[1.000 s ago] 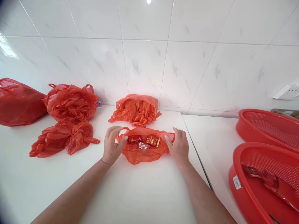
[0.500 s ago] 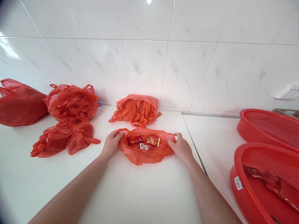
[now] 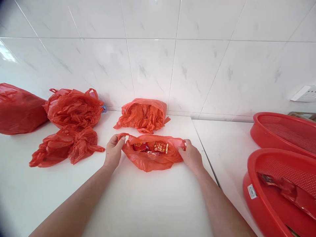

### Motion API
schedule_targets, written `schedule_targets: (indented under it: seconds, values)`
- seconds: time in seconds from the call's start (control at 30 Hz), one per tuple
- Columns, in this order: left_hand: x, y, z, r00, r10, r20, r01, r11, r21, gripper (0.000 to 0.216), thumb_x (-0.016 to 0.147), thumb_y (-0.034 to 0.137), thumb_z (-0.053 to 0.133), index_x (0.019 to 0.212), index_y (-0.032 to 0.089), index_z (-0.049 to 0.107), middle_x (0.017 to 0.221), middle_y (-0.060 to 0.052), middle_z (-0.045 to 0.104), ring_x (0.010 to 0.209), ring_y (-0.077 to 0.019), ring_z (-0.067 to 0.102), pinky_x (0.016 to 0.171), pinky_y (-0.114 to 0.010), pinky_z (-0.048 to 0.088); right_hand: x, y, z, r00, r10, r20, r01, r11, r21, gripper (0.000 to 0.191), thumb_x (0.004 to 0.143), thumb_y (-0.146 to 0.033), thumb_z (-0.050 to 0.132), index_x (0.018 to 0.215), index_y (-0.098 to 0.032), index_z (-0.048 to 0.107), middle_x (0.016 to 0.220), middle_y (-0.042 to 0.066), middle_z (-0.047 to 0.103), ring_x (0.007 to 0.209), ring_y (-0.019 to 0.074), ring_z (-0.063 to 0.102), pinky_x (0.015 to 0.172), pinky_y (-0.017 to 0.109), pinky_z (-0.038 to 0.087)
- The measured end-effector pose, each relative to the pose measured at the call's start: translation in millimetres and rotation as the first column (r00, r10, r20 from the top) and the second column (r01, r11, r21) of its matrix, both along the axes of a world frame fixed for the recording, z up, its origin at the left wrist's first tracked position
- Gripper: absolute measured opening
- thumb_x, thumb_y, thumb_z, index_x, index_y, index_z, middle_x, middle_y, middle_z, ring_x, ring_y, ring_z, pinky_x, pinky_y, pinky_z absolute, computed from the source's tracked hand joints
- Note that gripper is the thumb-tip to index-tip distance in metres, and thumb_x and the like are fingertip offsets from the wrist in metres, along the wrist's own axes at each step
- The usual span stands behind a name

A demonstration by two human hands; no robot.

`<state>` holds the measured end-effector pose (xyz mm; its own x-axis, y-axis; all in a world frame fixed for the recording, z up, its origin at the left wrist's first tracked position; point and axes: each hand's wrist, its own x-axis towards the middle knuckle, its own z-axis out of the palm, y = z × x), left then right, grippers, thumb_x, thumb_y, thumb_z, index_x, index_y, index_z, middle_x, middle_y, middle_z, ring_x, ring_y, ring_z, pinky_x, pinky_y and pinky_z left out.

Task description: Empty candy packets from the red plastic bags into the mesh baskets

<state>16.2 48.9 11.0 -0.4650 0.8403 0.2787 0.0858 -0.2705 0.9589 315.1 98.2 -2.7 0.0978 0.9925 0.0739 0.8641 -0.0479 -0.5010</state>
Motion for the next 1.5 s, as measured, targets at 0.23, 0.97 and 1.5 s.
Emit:
schedule_targets:
  seconds: [0.23,0.97,1.5]
  values:
    - [6.7,-6.1,-2.4,0.967,0.031,-0.254,-0.027,0.999,0.019,0.02,0.08,0.036,0.054,0.093,0.02,0.057,0.076,0.002,0.053,0.069,-0.0115,0.05,0.065,-0.023,0.043,-1.1,0.5,1.7,1.0,-0.013,0.014,0.014,1.0,-0.015,0.039,0.081,-0.045,0.047,0.114,-0.025,0.049,0.082,0.004,0.065,0.072,0.0202,0.061,0.056,0.027,0.038]
    - [5.7,-6.9,-2.3,0.932,0.119,-0.344,-0.099,0.992,0.075,0.02,0.08,0.035,0.054,0.094,0.021,0.054,0.075,0.002,0.049,0.068,-0.0118,0.046,0.065,-0.024,0.041,0.2,-0.3,-0.6,0.999,0.013,0.031,-0.013,1.0,0.002,0.031,0.079,-0.054,0.043,0.074,-0.024,0.041,0.066,-0.002,0.056,0.056,0.0154,0.051,0.049,0.025,0.029]
    - [4.0,-5.4,-4.8,0.938,0.114,-0.327,-0.103,0.993,0.052,0.021,0.08,0.035,0.054,0.095,0.021,0.054,0.075,0.002,0.05,0.066,-0.0112,0.045,0.063,-0.023,0.041,0.9,-0.1,-1.9,0.999,0.028,0.034,-0.028,1.0,0.011,0.032,0.079,-0.053,0.043,0.07,-0.023,0.038,0.065,-0.002,0.056,0.055,0.0147,0.05,0.049,0.025,0.028]
